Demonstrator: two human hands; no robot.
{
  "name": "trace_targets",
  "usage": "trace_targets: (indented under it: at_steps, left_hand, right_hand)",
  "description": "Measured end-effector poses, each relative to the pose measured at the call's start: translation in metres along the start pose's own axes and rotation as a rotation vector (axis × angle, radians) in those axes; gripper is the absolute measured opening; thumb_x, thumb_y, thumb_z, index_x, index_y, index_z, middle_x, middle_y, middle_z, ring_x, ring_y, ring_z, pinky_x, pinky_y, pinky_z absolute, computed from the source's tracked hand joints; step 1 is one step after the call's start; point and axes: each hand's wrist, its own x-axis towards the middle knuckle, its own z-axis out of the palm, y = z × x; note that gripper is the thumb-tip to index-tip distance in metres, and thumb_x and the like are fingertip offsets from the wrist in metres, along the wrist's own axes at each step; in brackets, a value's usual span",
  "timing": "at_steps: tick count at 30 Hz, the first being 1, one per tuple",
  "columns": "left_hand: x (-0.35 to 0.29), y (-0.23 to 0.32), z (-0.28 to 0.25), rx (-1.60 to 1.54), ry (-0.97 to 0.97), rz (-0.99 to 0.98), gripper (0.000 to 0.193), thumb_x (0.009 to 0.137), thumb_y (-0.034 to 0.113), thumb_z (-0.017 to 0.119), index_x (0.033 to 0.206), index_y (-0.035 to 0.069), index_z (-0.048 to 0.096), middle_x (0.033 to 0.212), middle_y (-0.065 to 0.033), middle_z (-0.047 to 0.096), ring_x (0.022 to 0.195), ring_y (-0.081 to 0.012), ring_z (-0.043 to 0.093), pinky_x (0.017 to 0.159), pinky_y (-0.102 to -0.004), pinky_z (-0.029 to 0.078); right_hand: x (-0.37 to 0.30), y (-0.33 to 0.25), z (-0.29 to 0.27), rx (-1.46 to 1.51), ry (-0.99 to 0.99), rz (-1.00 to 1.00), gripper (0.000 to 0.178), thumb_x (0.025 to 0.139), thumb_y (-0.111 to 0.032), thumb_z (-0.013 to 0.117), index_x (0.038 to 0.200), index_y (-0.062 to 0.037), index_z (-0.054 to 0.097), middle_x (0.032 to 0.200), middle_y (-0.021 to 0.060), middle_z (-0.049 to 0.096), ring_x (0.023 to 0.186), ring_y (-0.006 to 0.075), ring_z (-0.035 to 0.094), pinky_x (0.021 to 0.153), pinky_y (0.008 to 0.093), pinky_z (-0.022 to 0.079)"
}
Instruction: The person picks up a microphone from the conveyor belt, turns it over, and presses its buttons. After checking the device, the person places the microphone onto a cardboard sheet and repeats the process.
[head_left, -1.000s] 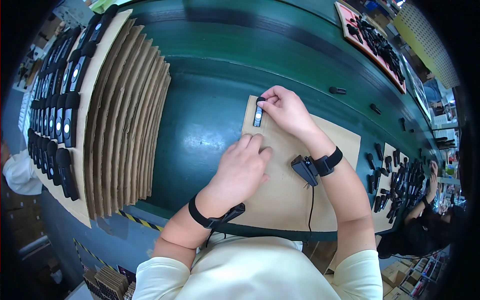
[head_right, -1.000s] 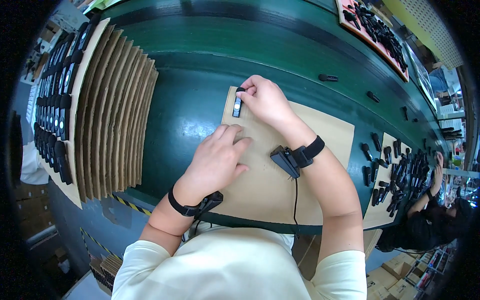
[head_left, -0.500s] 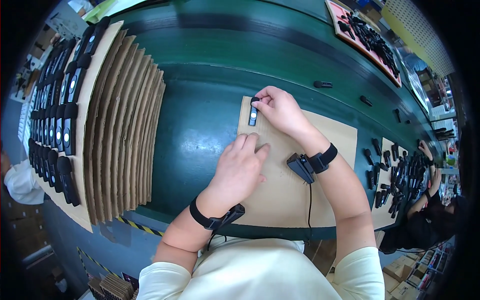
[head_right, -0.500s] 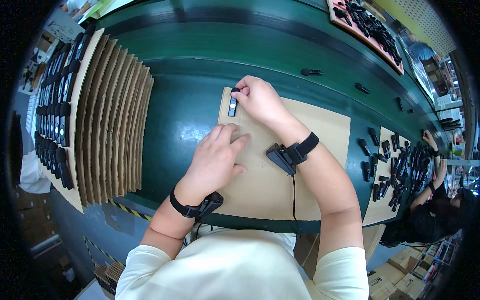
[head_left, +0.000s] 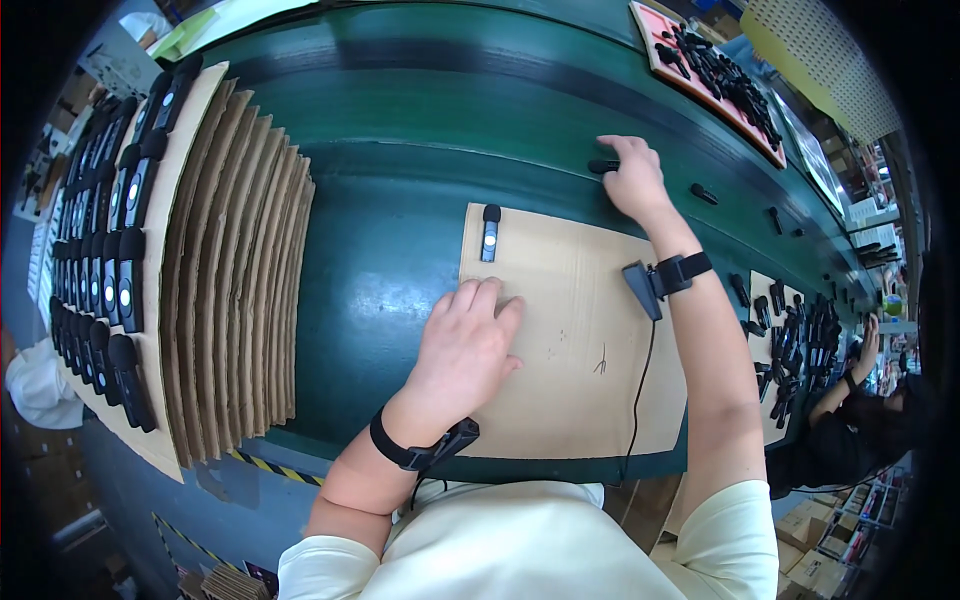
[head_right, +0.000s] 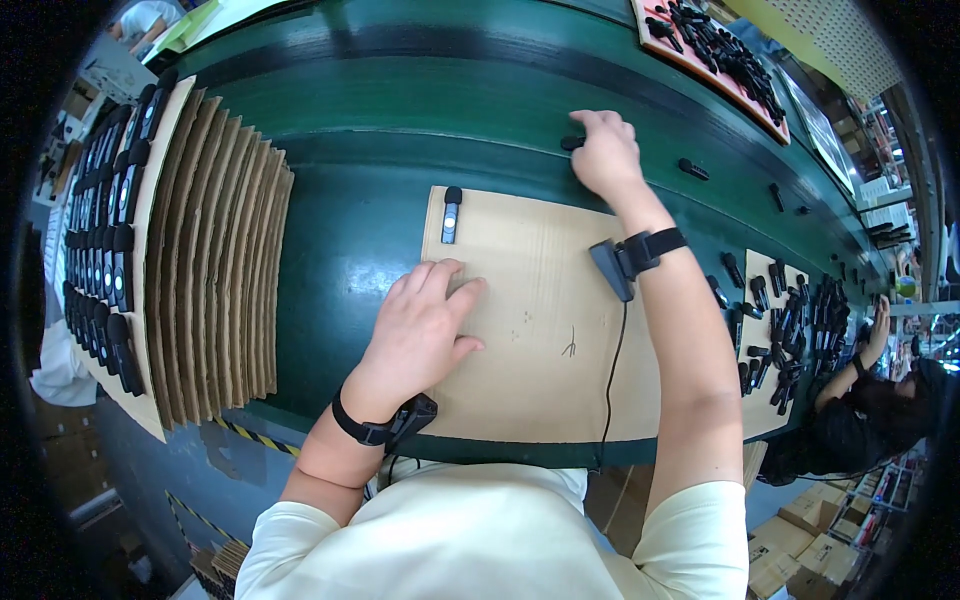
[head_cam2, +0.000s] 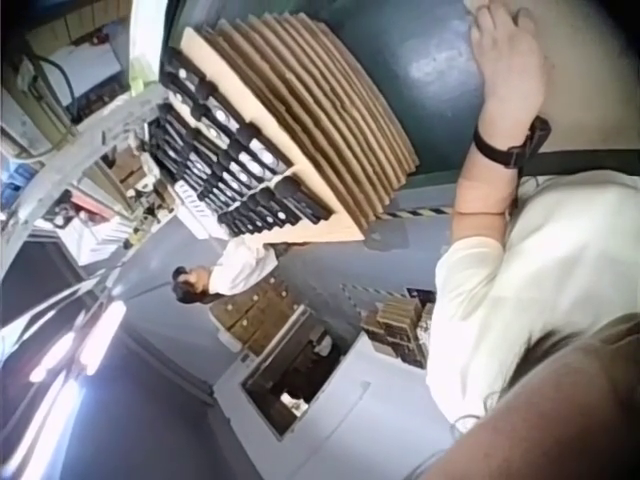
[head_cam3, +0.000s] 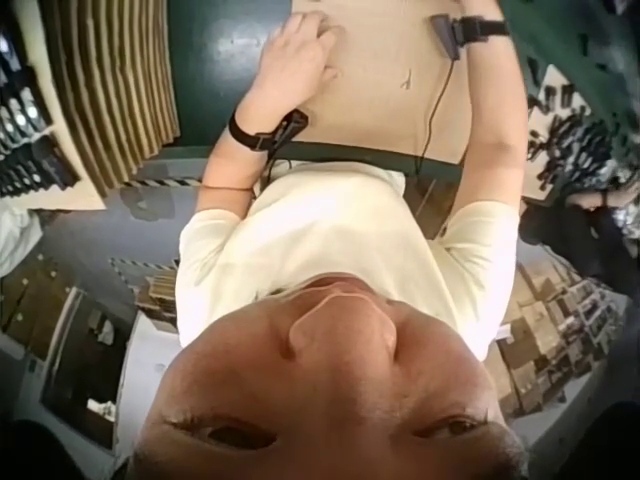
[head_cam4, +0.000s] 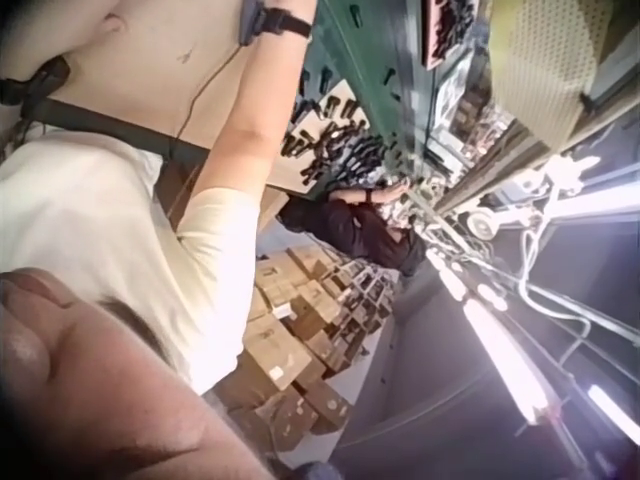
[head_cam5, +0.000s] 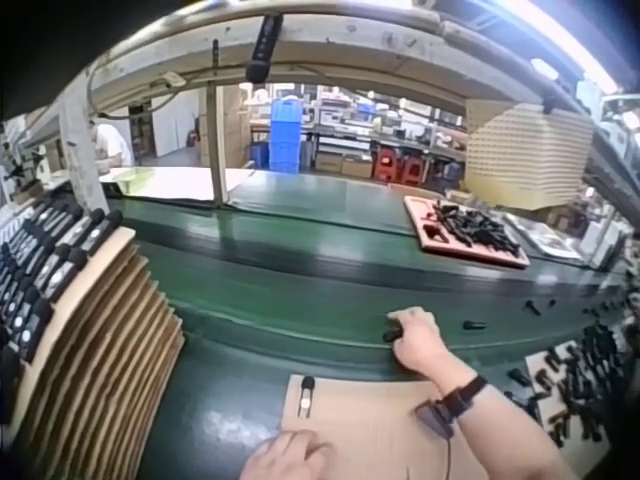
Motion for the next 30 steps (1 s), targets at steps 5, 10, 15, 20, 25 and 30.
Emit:
trace_targets:
  at_steps: [5, 10, 15, 20, 25, 30]
  left_hand:
    - [0.005, -0.004, -0.003, -0.140, 0.122, 0.034, 0.050, 0.072, 0.012, 0.082, 0.118, 0.006, 0.064, 0.119, -0.0150, 0.058, 0.114, -0.0323, 0.055, 0.098, -0.0415, 0.044]
    - [0.007, -0.015, -0.008, -0.379, 0.475, 0.047, 0.040, 0.078, 0.008, 0.076, 0.115, 0.006, 0.063, 0.116, -0.0136, 0.060, 0.105, -0.0290, 0.060, 0.087, -0.0391, 0.048]
    - [0.008, 0.000, -0.018, -0.711, 0.486, -0.022, 0.036, 0.078, 0.004, 0.074, 0.112, 0.006, 0.064, 0.111, -0.0124, 0.062, 0.097, -0.0290, 0.062, 0.082, -0.0384, 0.049]
    - [0.002, -0.006, -0.018, -0.671, 0.356, 0.138, 0.033, 0.076, 0.003, 0.076, 0.108, 0.005, 0.066, 0.097, -0.0103, 0.065, 0.087, -0.0281, 0.063, 0.078, -0.0369, 0.048]
    - [0.002, -0.004, -0.021, -0.677, 0.381, 0.191, 0.032, 0.073, 0.002, 0.078, 0.104, 0.005, 0.068, 0.089, -0.0097, 0.065, 0.080, -0.0268, 0.061, 0.075, -0.0365, 0.047]
    - [0.002, -0.006, -0.020, -0.661, 0.420, 0.246, 0.032, 0.072, 0.002, 0.079, 0.102, 0.005, 0.068, 0.087, -0.0091, 0.063, 0.077, -0.0263, 0.060, 0.073, -0.0367, 0.047]
  right_hand:
    - [-0.005, 0.016, -0.014, 0.106, -0.215, 0.191, 0.027, 0.087, -0.008, 0.067, 0.114, -0.0055, 0.064, 0.104, 0.0137, 0.064, 0.093, 0.0249, 0.062, 0.085, 0.0356, 0.051]
    - [-0.035, -0.070, -0.071, 0.624, -0.307, 0.121, 0.025, 0.088, -0.005, 0.066, 0.113, -0.0030, 0.065, 0.096, 0.0090, 0.066, 0.090, 0.0195, 0.061, 0.083, 0.0295, 0.049]
    - [-0.090, -0.124, -0.122, 0.807, -0.269, -0.074, 0.031, 0.082, 0.000, 0.072, 0.112, -0.0016, 0.066, 0.098, 0.0081, 0.065, 0.089, 0.0187, 0.060, 0.083, 0.0300, 0.048]
    - [-0.117, -0.132, -0.127, 0.928, -0.194, -0.014, 0.029, 0.081, -0.002, 0.076, 0.108, 0.0019, 0.065, 0.098, 0.0100, 0.064, 0.089, 0.0194, 0.059, 0.081, 0.0303, 0.047]
    - [-0.127, -0.141, -0.126, 1.011, -0.142, 0.017, 0.029, 0.081, -0.005, 0.078, 0.106, 0.0020, 0.065, 0.098, 0.0098, 0.063, 0.089, 0.0191, 0.059, 0.081, 0.0304, 0.047]
    - [-0.130, -0.145, -0.123, 1.045, -0.121, 0.034, 0.028, 0.082, -0.005, 0.078, 0.105, 0.0014, 0.064, 0.098, 0.0098, 0.063, 0.090, 0.0196, 0.059, 0.082, 0.0304, 0.047]
